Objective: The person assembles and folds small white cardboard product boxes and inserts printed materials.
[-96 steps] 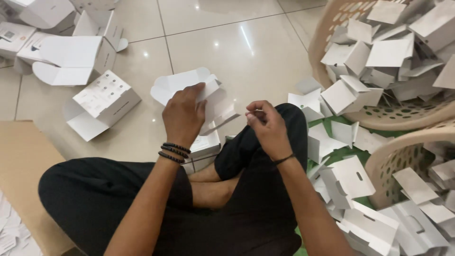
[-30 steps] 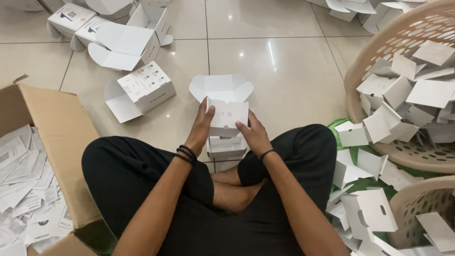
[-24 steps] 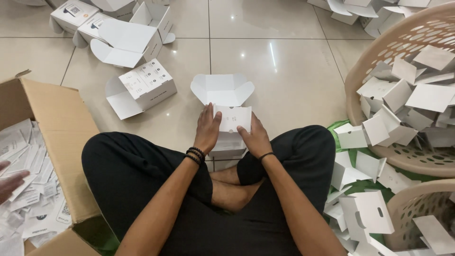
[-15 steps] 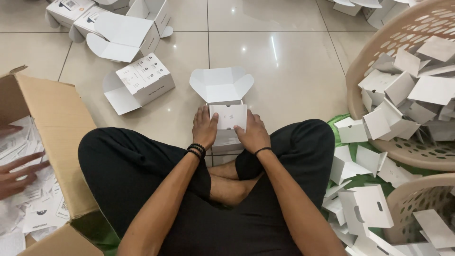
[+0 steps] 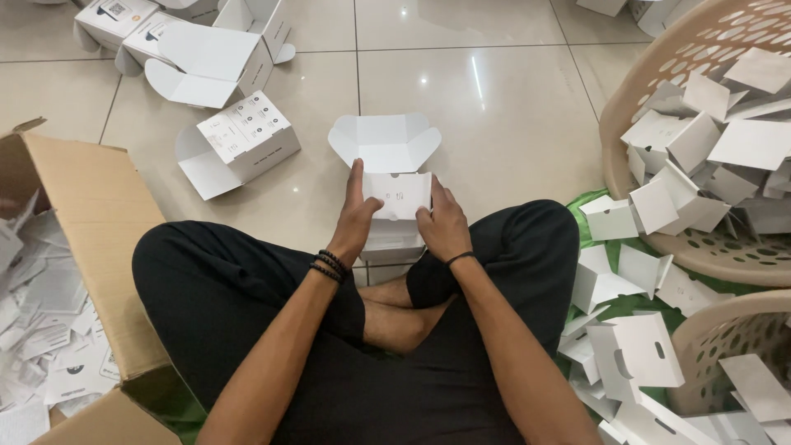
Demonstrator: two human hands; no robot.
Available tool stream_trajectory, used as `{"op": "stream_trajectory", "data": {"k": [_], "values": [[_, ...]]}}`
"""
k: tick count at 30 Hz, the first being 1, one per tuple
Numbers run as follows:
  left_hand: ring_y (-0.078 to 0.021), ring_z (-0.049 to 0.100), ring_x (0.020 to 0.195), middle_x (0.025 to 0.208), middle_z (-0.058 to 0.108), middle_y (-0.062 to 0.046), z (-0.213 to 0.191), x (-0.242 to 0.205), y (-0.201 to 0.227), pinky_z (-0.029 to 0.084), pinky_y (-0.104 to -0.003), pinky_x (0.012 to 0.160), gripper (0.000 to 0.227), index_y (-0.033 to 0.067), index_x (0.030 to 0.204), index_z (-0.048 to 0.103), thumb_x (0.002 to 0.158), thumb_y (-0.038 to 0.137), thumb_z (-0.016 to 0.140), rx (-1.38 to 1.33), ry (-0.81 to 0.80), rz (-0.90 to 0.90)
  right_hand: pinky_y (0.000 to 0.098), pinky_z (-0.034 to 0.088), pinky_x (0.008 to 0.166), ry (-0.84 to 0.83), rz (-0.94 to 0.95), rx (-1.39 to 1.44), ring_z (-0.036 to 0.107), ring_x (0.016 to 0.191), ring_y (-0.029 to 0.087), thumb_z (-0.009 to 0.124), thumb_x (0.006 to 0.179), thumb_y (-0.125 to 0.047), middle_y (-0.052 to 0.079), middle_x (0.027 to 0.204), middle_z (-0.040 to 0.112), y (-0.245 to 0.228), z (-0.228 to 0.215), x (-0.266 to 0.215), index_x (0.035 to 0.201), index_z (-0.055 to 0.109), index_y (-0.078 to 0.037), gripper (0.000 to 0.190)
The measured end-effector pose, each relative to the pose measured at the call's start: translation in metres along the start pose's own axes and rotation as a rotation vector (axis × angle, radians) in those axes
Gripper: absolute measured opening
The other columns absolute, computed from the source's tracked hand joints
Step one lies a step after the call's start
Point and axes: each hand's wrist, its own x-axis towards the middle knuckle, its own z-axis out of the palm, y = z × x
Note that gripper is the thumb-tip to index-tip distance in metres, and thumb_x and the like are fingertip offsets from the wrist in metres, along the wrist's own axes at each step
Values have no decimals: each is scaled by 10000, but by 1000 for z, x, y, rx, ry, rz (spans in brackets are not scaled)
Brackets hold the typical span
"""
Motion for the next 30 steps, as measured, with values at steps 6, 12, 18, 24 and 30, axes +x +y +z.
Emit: {"op": "stream_trajectory", "data": {"k": [6,12,18,24,30], "values": [[-265,13,1601,1739,4,-114,-5,5,-14,142,-388,1255,908,58,1625,88,850,271,512,21,-27,-176,496,488,998,-212,69,-94,586,1193,444,627,880,-274,258,1367,536,-9,4,-2,1591,255,-51,832],[-332,8,1603,1717,60,-190,-10,33,-82,105,-427,1274,890,15,1622,121,894,330,527,459,26,-147,467,475,1066,-308,163,-282,506,1334,380,644,916,-359,213,1474,442,-19,5,0,1594,205,-35,870],[-378,89,1564,1681,139,-227,-15,19,-47,134,-524,1244,946,35,1605,195,847,375,648,800,-57,-43,479,443,1084,-345,148,-236,473,1348,398,628,914,-313,208,1545,386,13,22,6,1606,162,-40,878],[-349,143,1547,1637,292,-120,-16,11,-43,128,-602,1229,902,156,1511,428,761,481,810,1243,-157,181,473,469,1065,-456,91,-272,510,1316,414,694,800,-279,244,1520,391,18,24,7,1609,38,-58,1065],[-306,267,1547,1591,407,-85,-9,20,-52,185,-585,1258,683,200,1386,580,790,425,826,1371,29,260,485,501,1032,-513,118,-319,579,1246,418,658,781,-216,229,1478,483,10,25,0,1638,12,-115,1079]]}}
